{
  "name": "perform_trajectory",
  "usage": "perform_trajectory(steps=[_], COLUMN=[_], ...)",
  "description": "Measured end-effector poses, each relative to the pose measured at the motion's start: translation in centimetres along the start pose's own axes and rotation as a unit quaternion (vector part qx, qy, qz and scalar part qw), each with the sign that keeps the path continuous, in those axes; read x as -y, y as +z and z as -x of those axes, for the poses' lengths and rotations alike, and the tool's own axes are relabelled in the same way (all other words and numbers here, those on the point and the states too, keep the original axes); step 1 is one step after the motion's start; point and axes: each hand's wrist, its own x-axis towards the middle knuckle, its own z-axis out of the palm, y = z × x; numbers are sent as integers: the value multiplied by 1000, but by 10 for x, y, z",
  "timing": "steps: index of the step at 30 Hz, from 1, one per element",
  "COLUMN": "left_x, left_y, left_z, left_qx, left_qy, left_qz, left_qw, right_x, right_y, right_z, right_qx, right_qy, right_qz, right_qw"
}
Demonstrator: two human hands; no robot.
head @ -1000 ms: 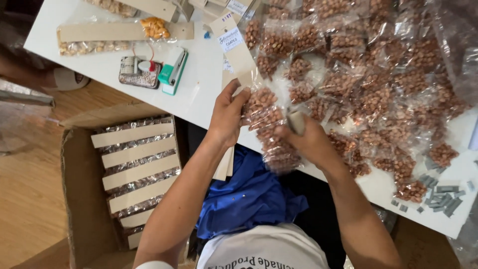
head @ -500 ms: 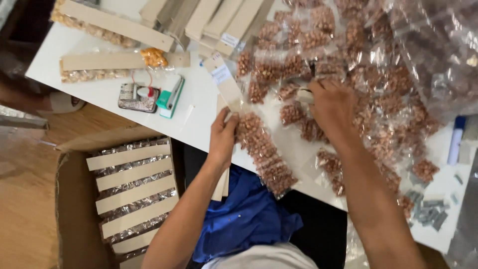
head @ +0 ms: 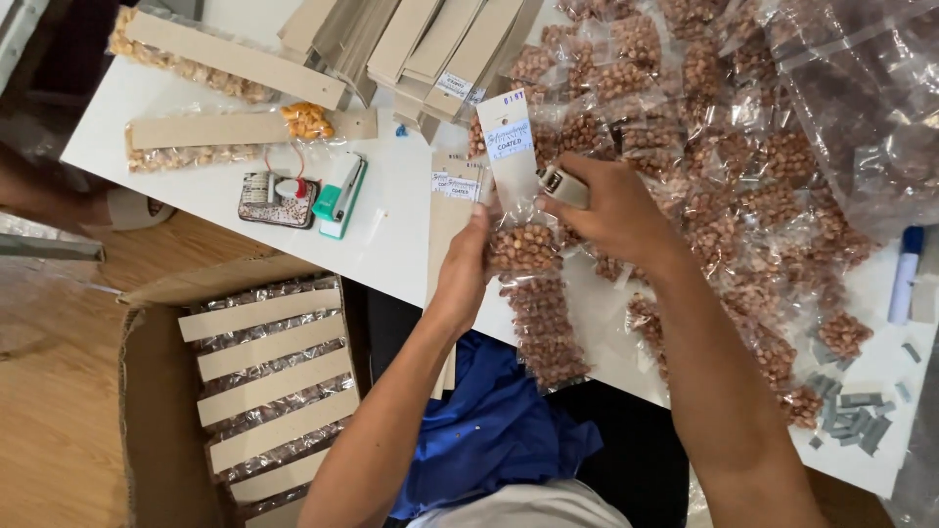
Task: The person is manually stapling cardboard headers onto small plastic bags filled with nuts and then placing them into a cardboard box for shipping.
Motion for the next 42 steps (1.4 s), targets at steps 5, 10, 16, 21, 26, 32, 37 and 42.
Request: perform_trajectory(steps=[5, 10, 16, 21, 26, 32, 37, 42], left_x=[13, 45, 33, 29, 0, 10, -44, 1], left_y=[-1, -18, -14, -13, -10, -22, 23, -5], left_z=[-11, -26, -12, -16, -17, -26, 13, -13], left_qx=[-53, -61, -37, -67, -72, -71, -24, -7], left_qy=[129, 184, 236, 180, 41, -16, -28, 105], left_qz=[-105, -192, -282, -301, -66, -2, 0, -91], left_qw=[985, 962, 929, 934, 994, 997, 999, 990], right_x=[15, 37, 4, 0, -126, -9, -17, -15], right_y=[16, 52, 79, 46, 17, -10, 10, 20], right_z=[-3, -29, -35, -32, -20, 10, -21, -25], right_qx=[-104, -283, -283, -164, -164, -71, -26, -51], right_qy=[64, 136, 168, 290, 147, 49, -21, 18], right_qz=[-30, -321, -359, -249, 413, -210, -111, 10], right_qw=[992, 893, 873, 909, 883, 974, 993, 998])
